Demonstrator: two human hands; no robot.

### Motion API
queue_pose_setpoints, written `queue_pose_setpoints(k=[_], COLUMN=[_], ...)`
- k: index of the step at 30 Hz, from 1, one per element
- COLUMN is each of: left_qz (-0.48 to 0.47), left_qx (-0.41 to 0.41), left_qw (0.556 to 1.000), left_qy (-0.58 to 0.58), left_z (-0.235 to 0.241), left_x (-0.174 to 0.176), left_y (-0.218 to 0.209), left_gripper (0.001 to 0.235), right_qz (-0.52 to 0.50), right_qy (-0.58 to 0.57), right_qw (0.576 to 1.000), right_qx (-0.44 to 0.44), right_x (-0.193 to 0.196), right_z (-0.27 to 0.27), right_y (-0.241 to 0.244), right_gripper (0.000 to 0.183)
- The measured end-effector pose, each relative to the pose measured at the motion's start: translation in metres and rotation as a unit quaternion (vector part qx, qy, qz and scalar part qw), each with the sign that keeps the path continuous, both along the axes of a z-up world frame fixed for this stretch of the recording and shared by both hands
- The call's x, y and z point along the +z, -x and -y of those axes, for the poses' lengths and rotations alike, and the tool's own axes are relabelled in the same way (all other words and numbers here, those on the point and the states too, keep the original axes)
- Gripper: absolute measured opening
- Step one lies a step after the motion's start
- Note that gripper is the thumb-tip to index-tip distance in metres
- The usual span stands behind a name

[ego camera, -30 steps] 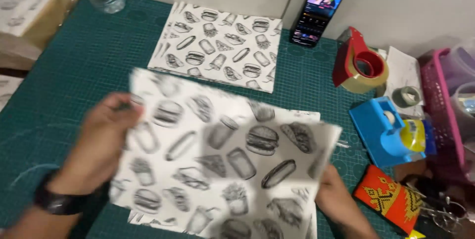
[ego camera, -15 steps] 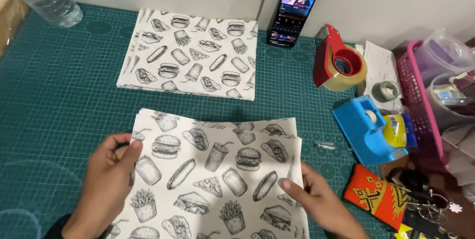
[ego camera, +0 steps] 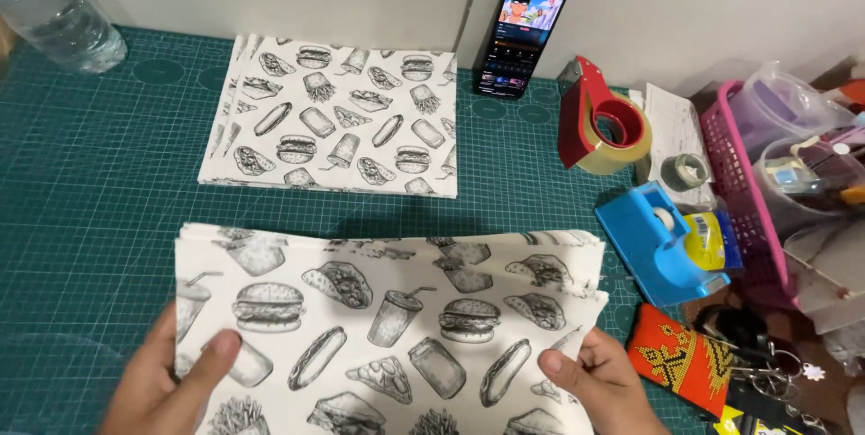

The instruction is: Folding printed burger wrapping papers into a specific shape on a workstation.

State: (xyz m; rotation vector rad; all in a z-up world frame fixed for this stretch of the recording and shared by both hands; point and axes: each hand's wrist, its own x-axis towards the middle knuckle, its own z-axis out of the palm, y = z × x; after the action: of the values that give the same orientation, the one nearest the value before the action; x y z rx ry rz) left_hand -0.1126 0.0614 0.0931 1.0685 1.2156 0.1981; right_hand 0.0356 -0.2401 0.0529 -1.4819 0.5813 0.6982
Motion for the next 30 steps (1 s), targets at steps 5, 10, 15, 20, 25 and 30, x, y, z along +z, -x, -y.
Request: queue_pose_setpoints(k=[5, 10, 15, 20, 25, 30], left_qz=[-0.017, 0.018, 0.416, 0.494, 0.357, 0.416], left_qx=[0.0, -0.03, -0.143, -0.127, -0.123, -0.132], left_qw=[0.989, 0.89, 0.857, 0.794, 0.855, 0.795], left_qy=[-0.144, -0.455, -0.268, -0.331, -0.354, -0.42], left_z=[0.005, 0.003, 0.003, 0.0, 0.001, 0.011], left_x=[-0.013, -0.041, -0.021, -0.063, -0.02, -0.023], left_y=[0.02, 0.042, 0.035, 0.03, 0.021, 0.01], left_gripper=[0.043, 0.032, 0.056, 0.028, 0.019, 0.039], right_qz=[0.115, 0.223, 0.451, 0.49, 0.456, 0.497], right_qy=[0.044, 0.179, -0.456, -0.324, -0.159, -0.173], right_qw=[0.992, 0.958, 0.748, 0.752, 0.875, 0.849], right_qx=[0.028, -0.003, 0.173, 0.299, -0.033, -0.041], right_x=[-0.014, 0.004, -0.034, -0.037, -0.017, -0.036], right_z=[0.026, 0.027, 0.039, 0.042, 0.014, 0.016], right_y=[0.005, 0.016, -0.009, -0.036, -0.004, -0.006], right_gripper=[0.042, 0.044, 0.071, 0.043, 0.062, 0.043])
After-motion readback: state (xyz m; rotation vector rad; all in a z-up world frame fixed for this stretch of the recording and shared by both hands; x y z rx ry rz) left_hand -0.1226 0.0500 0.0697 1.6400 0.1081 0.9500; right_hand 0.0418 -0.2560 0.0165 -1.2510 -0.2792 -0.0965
